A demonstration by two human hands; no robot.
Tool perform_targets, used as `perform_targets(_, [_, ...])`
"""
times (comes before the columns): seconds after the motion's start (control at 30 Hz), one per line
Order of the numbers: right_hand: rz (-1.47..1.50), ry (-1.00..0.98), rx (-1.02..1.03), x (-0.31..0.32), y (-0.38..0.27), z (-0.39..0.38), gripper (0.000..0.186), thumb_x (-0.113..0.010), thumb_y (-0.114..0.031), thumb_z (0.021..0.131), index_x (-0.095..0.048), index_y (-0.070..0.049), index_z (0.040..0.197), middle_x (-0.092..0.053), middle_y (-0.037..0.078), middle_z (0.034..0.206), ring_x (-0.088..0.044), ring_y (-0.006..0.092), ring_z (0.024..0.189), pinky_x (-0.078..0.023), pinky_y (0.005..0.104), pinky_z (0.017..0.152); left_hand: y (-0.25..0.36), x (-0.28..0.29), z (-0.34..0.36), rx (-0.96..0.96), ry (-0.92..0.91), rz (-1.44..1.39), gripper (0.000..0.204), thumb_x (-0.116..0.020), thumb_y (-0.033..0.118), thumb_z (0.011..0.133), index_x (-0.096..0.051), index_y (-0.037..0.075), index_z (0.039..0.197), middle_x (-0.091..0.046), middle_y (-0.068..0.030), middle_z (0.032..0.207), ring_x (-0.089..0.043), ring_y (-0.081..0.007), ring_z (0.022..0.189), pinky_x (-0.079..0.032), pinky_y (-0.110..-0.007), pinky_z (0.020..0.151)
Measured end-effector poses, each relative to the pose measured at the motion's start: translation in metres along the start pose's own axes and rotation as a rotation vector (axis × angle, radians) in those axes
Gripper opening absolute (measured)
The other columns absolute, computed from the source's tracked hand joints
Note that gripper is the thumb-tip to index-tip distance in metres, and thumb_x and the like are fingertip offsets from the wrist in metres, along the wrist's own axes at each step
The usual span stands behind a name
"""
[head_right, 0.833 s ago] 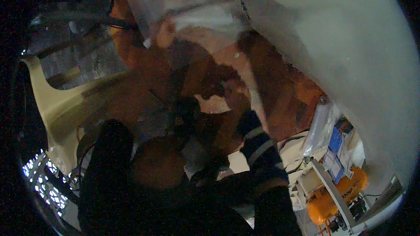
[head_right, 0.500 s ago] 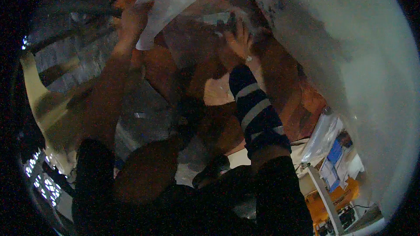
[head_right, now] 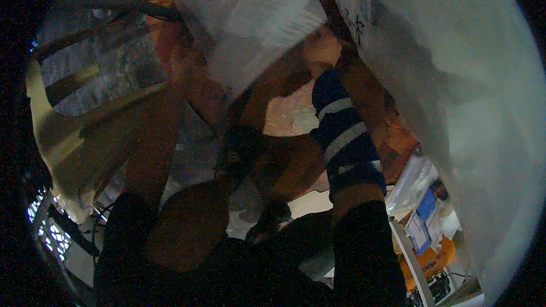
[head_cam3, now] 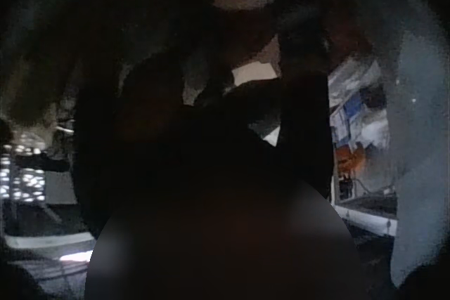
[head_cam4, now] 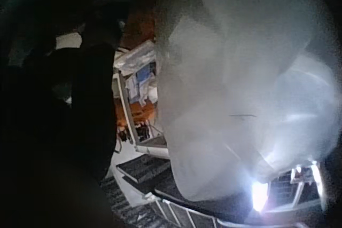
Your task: The person places black t-shirts onto a heat press, aligns printed transfer sheets on the shirts, and operates the press to apply the designs. The person then removes the finished shirts and places them on a nearby chair.
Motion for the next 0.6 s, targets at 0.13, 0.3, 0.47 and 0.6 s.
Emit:
perform_targets(0.13, [-0.278, 0.234, 0.699, 0.033, -0.030, -0.008, 0.039, -0.063, -0.032, 0.094, -0.070, -0.012, 0.126, -0.065, 0.015, 0.135, -0.058, 0.0371, 0.129, -0.047, 0.0528, 0.104, -0.004, 0.009, -0.036, 0.149, 0.201, -0.022, 0.066, -0.074, 0.048, 0.093, -0.064, -0.002, 0.134, -0.071, -0.0199, 0.124, -0.068, -0.0307, 0.110, -0.053, -0.041, 0.096])
perform_targets(0.3, [-0.218, 0.312, 0.599, -0.024, -0.022, 0.013, 0.038, -0.063, -0.032, 0.094, -0.071, -0.012, 0.124, -0.066, 0.014, 0.133, -0.059, 0.0359, 0.126, -0.047, 0.0522, 0.105, 0.010, -0.006, -0.006, 0.065, -0.030, -0.115, 0.059, -0.073, 0.041, 0.093, -0.065, -0.004, 0.131, -0.070, -0.0221, 0.122, -0.066, -0.0320, 0.113, -0.052, -0.044, 0.095])
perform_targets(0.47, [-0.212, 0.312, 0.474, -0.083, -0.025, 0.017, 0.036, -0.063, -0.032, 0.094, -0.072, -0.012, 0.122, -0.066, 0.014, 0.132, -0.061, 0.0348, 0.124, -0.047, 0.0515, 0.105, -0.035, 0.005, -0.031, -0.256, 0.085, 0.564, 0.040, -0.069, 0.028, 0.095, -0.069, -0.003, 0.119, -0.071, -0.0159, 0.106, -0.066, -0.0297, 0.103, -0.052, -0.045, 0.091])
perform_targets(0.6, [-0.227, 0.316, 0.289, -0.096, 0.019, 0.053, 0.035, -0.062, -0.032, 0.093, -0.072, -0.011, 0.120, -0.070, 0.014, 0.124, -0.065, 0.0345, 0.117, -0.048, 0.0508, 0.103, -0.029, -0.015, -0.055, -0.235, -0.067, -0.031, 0.032, -0.068, 0.026, 0.096, -0.070, -0.001, 0.113, -0.070, -0.0147, 0.107, -0.066, -0.0295, 0.102, -0.052, -0.044, 0.093])
Point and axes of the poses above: each hand's wrist, its own z-axis towards the middle knuckle, its own x-axis out of the back of the hand, y = z × x, the point moved 3 cm from there along z, towards the middle knuckle
